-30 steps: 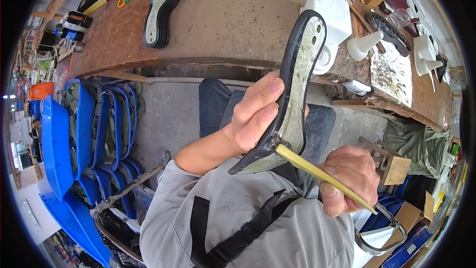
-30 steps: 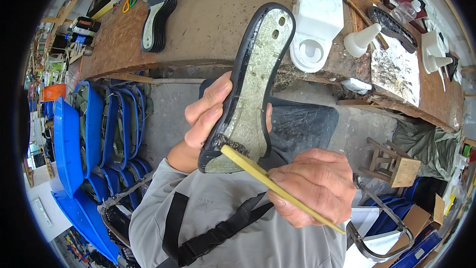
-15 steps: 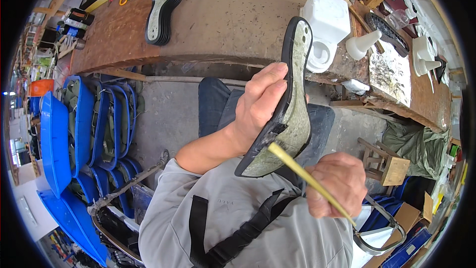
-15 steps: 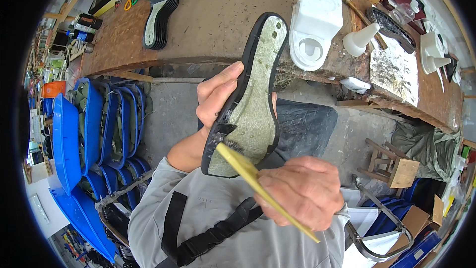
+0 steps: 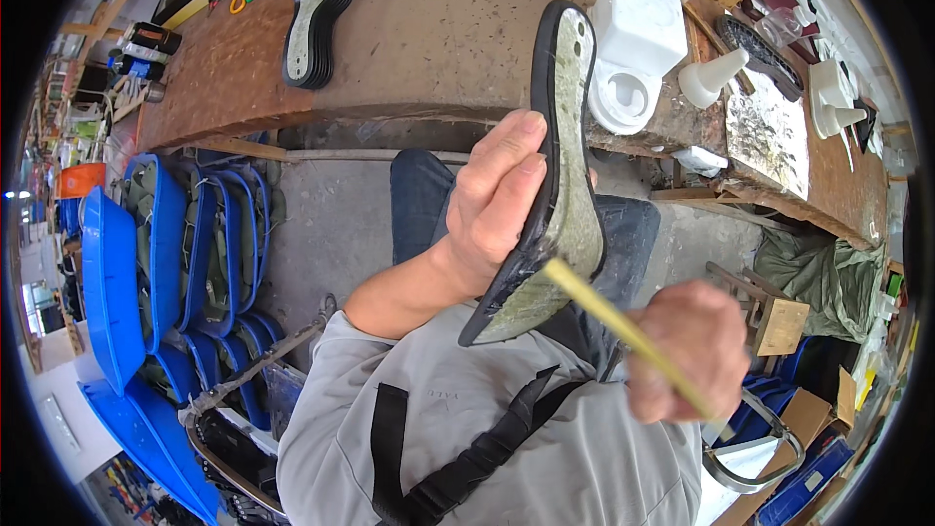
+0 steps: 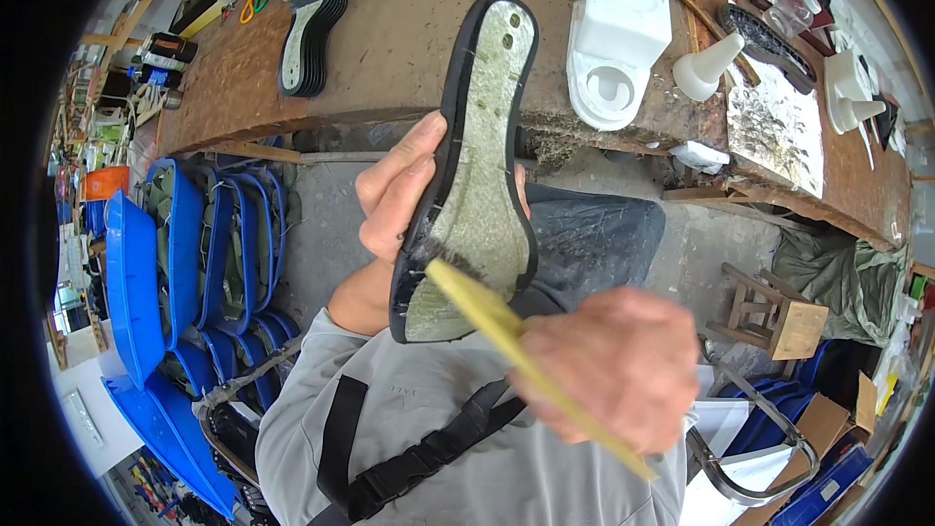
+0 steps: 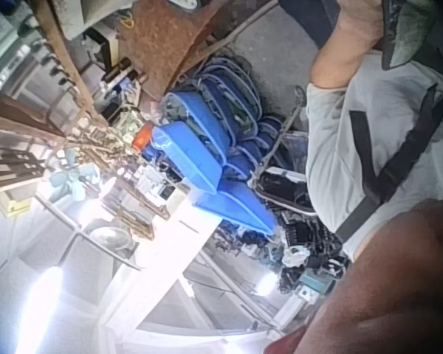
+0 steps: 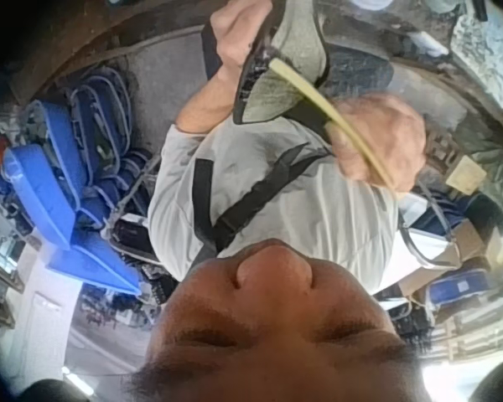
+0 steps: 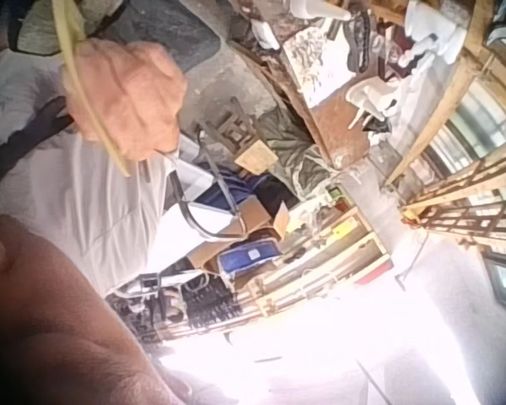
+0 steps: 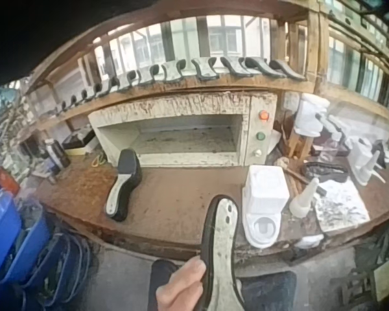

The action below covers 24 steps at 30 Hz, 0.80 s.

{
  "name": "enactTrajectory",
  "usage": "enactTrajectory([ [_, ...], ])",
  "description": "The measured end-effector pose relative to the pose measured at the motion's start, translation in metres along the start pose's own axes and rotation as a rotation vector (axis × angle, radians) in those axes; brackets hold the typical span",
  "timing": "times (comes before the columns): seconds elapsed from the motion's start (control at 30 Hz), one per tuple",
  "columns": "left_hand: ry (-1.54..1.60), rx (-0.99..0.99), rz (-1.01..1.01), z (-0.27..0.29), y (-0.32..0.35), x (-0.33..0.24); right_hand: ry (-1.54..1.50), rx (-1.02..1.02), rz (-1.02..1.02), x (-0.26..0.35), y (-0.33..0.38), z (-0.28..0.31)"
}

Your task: Apply adhesive to the edges and surface of shoe soles using a yellow spatula-like tool.

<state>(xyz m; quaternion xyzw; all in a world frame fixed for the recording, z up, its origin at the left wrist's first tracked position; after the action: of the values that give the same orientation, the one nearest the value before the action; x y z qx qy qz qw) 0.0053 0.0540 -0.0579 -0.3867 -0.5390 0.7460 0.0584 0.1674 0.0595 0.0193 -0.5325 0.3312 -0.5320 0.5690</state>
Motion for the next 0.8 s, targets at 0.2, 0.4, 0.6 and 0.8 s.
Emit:
enactTrajectory([
  [0.2,-0.009,-0.023,-0.045,-0.002,-0.002,0.0,-0.171,-0.016,-0.091,-0.013,-0.003,0.001],
  [0.4,0.175,-0.053,-0.066,-0.001,-0.002,0.001,-0.172,-0.04,-0.002,-0.005,-0.006,-0.004],
  [0.6,0.336,-0.09,-0.139,-0.005,-0.022,-0.01,-0.16,-0.086,-0.45,-0.021,-0.007,0.013],
  [0.8,0.886,0.211,0.612,0.007,-0.018,-0.015,-0.241,-0.335,-0.866,-0.052,-0.004,0.011],
])
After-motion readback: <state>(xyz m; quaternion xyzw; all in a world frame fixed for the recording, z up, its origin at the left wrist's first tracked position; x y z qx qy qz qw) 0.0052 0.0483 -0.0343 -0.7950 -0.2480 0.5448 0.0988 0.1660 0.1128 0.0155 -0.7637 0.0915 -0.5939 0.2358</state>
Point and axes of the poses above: each hand's wrist, its own y-axis away from the middle knuckle, its own z-axis out of the back of the hand, x = y × z, the point moved 2 cm from there along -y, towards the middle knuckle, and after that the axes turned 13 degrees about z, right-handed, at the moved point
